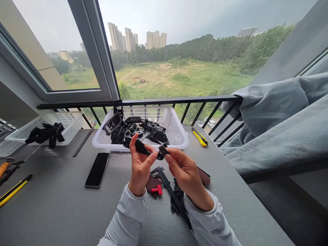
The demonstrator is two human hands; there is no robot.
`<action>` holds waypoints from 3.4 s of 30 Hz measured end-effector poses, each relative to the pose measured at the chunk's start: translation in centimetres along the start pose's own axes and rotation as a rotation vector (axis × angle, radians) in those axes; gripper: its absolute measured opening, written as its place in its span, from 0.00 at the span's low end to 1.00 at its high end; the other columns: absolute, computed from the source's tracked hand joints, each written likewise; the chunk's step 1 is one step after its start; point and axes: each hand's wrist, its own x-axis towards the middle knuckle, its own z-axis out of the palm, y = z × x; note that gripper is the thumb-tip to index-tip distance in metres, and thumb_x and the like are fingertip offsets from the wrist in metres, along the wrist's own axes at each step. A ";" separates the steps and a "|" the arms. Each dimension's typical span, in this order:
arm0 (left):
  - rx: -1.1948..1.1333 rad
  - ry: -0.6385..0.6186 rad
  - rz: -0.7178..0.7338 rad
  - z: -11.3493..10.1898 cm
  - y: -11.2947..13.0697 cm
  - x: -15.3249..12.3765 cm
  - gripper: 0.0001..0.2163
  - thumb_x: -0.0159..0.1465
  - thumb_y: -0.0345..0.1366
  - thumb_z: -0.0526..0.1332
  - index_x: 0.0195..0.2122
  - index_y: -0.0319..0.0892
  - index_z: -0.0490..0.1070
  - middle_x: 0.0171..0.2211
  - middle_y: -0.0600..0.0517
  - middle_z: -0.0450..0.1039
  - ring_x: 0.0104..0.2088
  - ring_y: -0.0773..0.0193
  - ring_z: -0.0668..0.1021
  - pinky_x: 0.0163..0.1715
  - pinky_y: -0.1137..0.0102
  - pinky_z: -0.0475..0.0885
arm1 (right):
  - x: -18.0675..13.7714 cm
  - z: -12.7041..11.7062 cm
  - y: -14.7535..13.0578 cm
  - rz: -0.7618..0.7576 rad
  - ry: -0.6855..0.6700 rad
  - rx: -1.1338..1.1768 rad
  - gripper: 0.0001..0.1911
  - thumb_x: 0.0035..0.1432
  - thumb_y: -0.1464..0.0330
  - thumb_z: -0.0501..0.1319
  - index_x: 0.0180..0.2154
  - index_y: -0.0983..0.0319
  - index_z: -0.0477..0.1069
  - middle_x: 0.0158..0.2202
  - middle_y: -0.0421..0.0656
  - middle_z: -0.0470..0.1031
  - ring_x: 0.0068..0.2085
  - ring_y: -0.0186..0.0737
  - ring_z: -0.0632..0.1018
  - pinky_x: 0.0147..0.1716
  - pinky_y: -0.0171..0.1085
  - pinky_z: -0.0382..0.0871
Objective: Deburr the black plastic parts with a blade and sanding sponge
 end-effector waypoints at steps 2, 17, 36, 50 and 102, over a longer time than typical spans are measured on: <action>0.029 0.055 0.007 0.1 -0.2 0.1 0.28 0.55 0.34 0.71 0.55 0.56 0.62 0.29 0.61 0.70 0.29 0.74 0.73 0.39 0.75 0.70 | 0.1 0.1 -0.2 -0.002 -0.011 -0.031 0.15 0.65 0.59 0.55 0.38 0.61 0.74 0.24 0.37 0.65 0.21 0.30 0.62 0.19 0.31 0.55; 0.729 0.027 0.310 -1.7 -1.2 0.3 0.15 0.68 0.41 0.55 0.55 0.48 0.61 0.30 0.55 0.72 0.30 0.67 0.75 0.37 0.69 0.71 | 0.0 -1.4 -1.4 0.039 -0.178 -0.609 0.13 0.65 0.63 0.51 0.38 0.58 0.74 0.28 0.41 0.78 0.28 0.40 0.77 0.28 0.34 0.65; 0.666 0.038 0.227 -1.7 -1.2 0.4 0.14 0.67 0.41 0.57 0.53 0.47 0.64 0.30 0.55 0.72 0.30 0.67 0.75 0.37 0.69 0.70 | 0.2 -1.1 -1.0 0.078 -0.145 -0.625 0.15 0.65 0.62 0.52 0.38 0.58 0.75 0.30 0.43 0.80 0.30 0.42 0.78 0.29 0.35 0.65; 0.171 0.002 -0.020 -1.0 0.3 0.7 0.11 0.57 0.42 0.68 0.37 0.44 0.71 0.27 0.57 0.71 0.25 0.70 0.74 0.27 0.74 0.72 | 0.6 -0.2 -0.5 0.051 -0.115 -0.019 0.11 0.63 0.62 0.57 0.38 0.61 0.75 0.30 0.41 0.75 0.28 0.34 0.71 0.24 0.31 0.62; 0.435 0.057 0.216 -1.1 -0.8 0.4 0.07 0.64 0.39 0.62 0.34 0.45 0.64 0.31 0.56 0.67 0.32 0.70 0.71 0.36 0.73 0.67 | -0.2 -0.6 -1.5 0.059 -0.125 -0.520 0.15 0.66 0.60 0.50 0.36 0.59 0.72 0.27 0.41 0.77 0.27 0.39 0.75 0.28 0.34 0.64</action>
